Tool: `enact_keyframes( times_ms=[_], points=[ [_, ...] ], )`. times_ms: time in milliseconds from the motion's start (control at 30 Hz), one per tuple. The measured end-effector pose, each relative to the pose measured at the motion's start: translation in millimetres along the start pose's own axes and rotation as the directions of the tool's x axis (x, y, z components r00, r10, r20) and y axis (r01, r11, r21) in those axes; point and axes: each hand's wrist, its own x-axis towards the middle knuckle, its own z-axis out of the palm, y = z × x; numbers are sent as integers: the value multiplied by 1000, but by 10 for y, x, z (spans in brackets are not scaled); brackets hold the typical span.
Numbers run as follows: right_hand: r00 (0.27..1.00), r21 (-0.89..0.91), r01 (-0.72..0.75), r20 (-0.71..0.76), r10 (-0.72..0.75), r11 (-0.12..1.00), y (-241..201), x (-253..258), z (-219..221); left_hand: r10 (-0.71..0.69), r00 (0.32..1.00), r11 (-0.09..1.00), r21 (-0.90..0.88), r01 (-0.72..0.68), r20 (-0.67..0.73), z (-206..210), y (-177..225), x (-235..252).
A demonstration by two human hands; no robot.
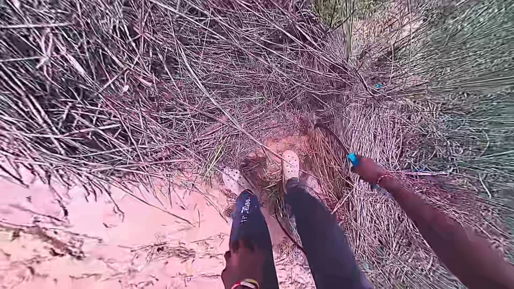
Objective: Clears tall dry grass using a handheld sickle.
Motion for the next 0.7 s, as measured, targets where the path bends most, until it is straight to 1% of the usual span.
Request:
enact_keyframes(
  times_ms=[33, 100, 167, 200, 233, 267, 300, 333, 367, 433, 467, 500, 567, 600, 667, 700],
  points=[
    [998, 47, 65, -29, -64, 997, -285, 93, -74, 8, 1000, 1000, -9, -8, -7, -15, 25, -5],
    [976, 161, 188, -137, -167, 969, -857, 354, -281, 7, 1000, 999, -42, -7, -1, -25, 57, -48],
    [944, 294, 275, -261, -200, 915, -1428, 813, -516, 9, 1000, 997, -80, -8, 6, -51, 85, -79],
    [937, 350, 294, -291, -195, 890, -1747, 1073, -658, 2, 1000, 996, -87, -3, -2, -50, 122, -60],
    [941, 397, 288, -286, -181, 871, -2101, 1315, -760, -18, 1000, 996, -92, 16, -17, -21, 165, -34],
    [957, 456, 251, -250, -148, 854, -2445, 1504, -734, -50, 998, 994, -95, 46, -40, 24, 189, -15],
    [976, 529, 192, -192, -104, 827, -2708, 1610, -565, -71, 995, 994, -93, 65, -65, 85, 213, -6],
    [987, 601, 140, -148, -62, 787, -2900, 1700, -216, -83, 993, 993, -96, 75, -87, 154, 222, -19],
    [993, 658, 97, -112, -30, 747, -3008, 1658, 224, -97, 991, 991, -106, 87, -89, 214, 231, -55],
    [997, 675, 42, -77, 14, 737, -3021, 1399, 1036, -116, 992, 987, -118, 111, -41, 315, 353, -119],
    [998, 694, 27, -54, 14, 719, -3026, 1236, 1348, -128, 992, 986, -107, 125, -15, 303, 409, -122],
    [1000, 740, 18, -28, 4, 672, -3014, 1068, 1554, -132, 991, 986, -96, 133, 12, 288, 467, -120],
    [998, 821, -17, 47, -38, 571, -2992, 767, 1661, -129, 990, 988, -74, 133, 55, 260, 550, -122],
    [995, 880, -40, 78, -60, 474, -3011, 629, 1622, -127, 989, 989, -61, 132, 70, 248, 579, -125],
    [981, 977, -132, 152, -117, 166, -3201, 313, 1440, -122, 990, 991, -40, 125, 72, 225, 616, -116],
    [967, 980, -190, 197, -163, 55, -3367, 113, 1335, -118, 991, 992, -36, 120, 65, 213, 631, -118]
  ],
)
